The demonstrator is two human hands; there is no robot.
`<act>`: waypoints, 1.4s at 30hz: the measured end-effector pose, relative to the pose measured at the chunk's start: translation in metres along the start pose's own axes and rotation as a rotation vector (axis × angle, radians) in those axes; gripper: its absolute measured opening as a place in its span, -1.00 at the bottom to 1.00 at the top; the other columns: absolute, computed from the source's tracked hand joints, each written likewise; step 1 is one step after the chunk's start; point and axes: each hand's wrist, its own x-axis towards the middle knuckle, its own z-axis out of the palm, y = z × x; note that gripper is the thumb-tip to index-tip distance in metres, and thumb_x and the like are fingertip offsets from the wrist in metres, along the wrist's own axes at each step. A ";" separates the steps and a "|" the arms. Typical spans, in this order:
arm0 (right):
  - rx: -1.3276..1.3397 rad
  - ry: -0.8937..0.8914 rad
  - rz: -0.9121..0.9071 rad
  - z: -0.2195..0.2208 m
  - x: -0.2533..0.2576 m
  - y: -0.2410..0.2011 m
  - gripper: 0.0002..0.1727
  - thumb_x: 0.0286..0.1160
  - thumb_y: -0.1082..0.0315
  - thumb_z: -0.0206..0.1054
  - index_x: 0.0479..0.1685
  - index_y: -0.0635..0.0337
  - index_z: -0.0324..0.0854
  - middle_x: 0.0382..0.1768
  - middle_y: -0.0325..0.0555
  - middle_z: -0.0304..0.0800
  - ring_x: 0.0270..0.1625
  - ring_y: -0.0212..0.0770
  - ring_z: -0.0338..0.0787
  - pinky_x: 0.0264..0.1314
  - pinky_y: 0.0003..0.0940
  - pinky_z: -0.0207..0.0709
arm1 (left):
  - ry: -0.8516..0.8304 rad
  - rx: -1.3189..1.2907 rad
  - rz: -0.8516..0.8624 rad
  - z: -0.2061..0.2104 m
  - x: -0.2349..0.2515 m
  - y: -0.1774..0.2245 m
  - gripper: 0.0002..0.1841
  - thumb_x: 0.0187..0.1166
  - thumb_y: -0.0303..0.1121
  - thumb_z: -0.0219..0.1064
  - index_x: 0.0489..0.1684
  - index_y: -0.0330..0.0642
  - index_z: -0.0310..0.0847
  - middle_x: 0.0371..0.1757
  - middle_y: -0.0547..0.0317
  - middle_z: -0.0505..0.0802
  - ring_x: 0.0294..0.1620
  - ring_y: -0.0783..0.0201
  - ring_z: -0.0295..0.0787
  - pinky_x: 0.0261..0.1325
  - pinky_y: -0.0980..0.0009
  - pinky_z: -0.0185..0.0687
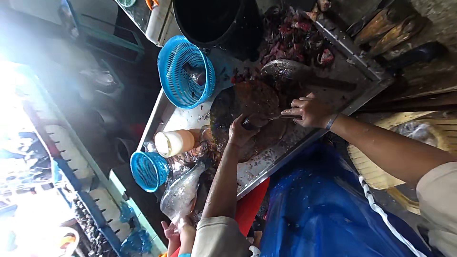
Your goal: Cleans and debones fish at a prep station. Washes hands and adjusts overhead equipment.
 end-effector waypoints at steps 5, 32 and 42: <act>-0.025 0.003 -0.034 -0.019 0.002 0.010 -0.42 0.32 0.37 0.47 0.39 -0.37 0.75 0.03 -0.04 0.87 0.10 0.14 0.79 0.29 0.35 0.41 | 0.002 -0.019 -0.016 0.000 -0.002 0.000 -0.23 0.05 -0.19 0.81 0.43 0.01 0.65 0.30 0.01 0.83 0.38 0.04 0.73 0.49 -0.18 0.56; -0.107 -0.318 -0.039 -0.005 0.057 -0.057 -0.21 0.10 -0.09 0.62 0.49 -0.10 0.61 0.09 0.15 0.79 0.16 0.27 0.73 0.29 0.44 0.36 | 0.045 0.078 0.056 0.007 -0.015 0.008 -0.29 0.02 -0.22 0.81 0.32 -0.05 0.69 0.29 0.04 0.82 0.40 0.05 0.70 0.54 -0.08 0.54; -0.141 -0.310 -0.163 -0.029 0.015 -0.031 -0.81 0.54 0.29 0.28 -0.17 0.21 0.72 -0.40 0.07 0.79 -0.17 0.16 0.82 0.21 0.24 0.45 | 0.092 0.138 0.043 0.019 -0.011 0.011 -0.31 -0.01 -0.24 0.78 0.30 -0.02 0.73 0.27 0.10 0.84 0.38 0.06 0.72 0.51 -0.10 0.54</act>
